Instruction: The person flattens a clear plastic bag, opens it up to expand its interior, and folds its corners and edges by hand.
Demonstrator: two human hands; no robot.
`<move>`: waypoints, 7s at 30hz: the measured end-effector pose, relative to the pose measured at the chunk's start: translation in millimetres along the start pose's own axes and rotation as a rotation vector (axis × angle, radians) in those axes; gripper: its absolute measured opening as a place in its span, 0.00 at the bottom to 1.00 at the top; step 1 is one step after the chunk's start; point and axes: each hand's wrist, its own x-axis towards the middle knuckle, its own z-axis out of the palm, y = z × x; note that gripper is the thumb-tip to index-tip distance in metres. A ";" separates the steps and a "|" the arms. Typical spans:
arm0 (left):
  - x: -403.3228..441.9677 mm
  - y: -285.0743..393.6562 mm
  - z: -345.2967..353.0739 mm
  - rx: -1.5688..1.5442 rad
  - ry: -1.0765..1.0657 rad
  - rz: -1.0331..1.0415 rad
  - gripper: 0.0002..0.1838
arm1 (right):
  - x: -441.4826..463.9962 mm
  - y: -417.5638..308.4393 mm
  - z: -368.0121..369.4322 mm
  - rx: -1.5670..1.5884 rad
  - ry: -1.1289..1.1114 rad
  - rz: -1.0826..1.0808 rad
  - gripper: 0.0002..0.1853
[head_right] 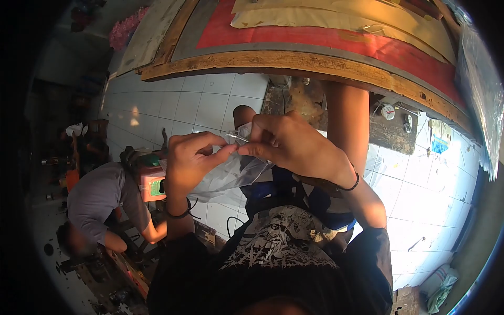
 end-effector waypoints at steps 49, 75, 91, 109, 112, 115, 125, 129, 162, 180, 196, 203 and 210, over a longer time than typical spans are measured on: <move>-35.1 -0.4 -14.1 0.149 -0.364 -0.130 0.16 | 6.2 48.7 34.2 0.262 0.557 -0.088 0.10; 25.7 42.7 -87.5 -0.090 -0.229 0.147 0.13 | 0.0 -115.9 -38.4 -0.045 0.558 -0.558 0.21; 69.9 -29.2 43.3 -1.097 0.410 -0.304 0.12 | -132.6 48.0 -16.5 0.564 0.707 -0.135 0.56; 43.7 37.6 136.5 -1.310 0.286 -0.292 0.09 | -151.4 51.3 5.2 0.234 1.056 -0.261 0.16; 46.8 40.3 137.3 -1.371 0.297 -0.335 0.09 | -143.8 51.6 20.1 0.262 1.276 -0.440 0.19; 48.5 42.1 135.0 -1.427 0.265 -0.354 0.10 | -153.1 55.9 26.1 0.240 1.558 -0.193 0.24; 45.5 41.0 150.6 -1.228 0.355 -0.356 0.09 | -176.2 48.3 -0.4 0.291 1.353 0.142 0.23; 41.9 45.2 144.5 -1.137 0.309 -0.277 0.08 | -193.4 40.0 -19.8 -0.312 1.305 0.202 0.16; 34.9 28.6 137.3 -1.433 -0.145 -0.198 0.11 | -72.3 38.2 -79.8 -0.726 0.487 -0.530 0.39; 57.0 40.5 141.5 -1.165 -0.038 -0.303 0.25 | -6.1 12.5 -75.6 -1.206 0.377 -0.275 0.29; 79.6 42.0 125.5 -1.221 0.239 -0.271 0.24 | -12.1 18.6 -80.1 -1.073 0.553 -0.372 0.26; 94.8 37.6 112.4 -0.925 0.285 -0.154 0.29 | -8.5 20.0 -75.7 -1.047 0.631 -0.417 0.23; 92.0 48.8 99.4 -0.867 0.250 -0.222 0.26 | -4.2 24.2 -73.1 -1.104 0.674 -0.267 0.25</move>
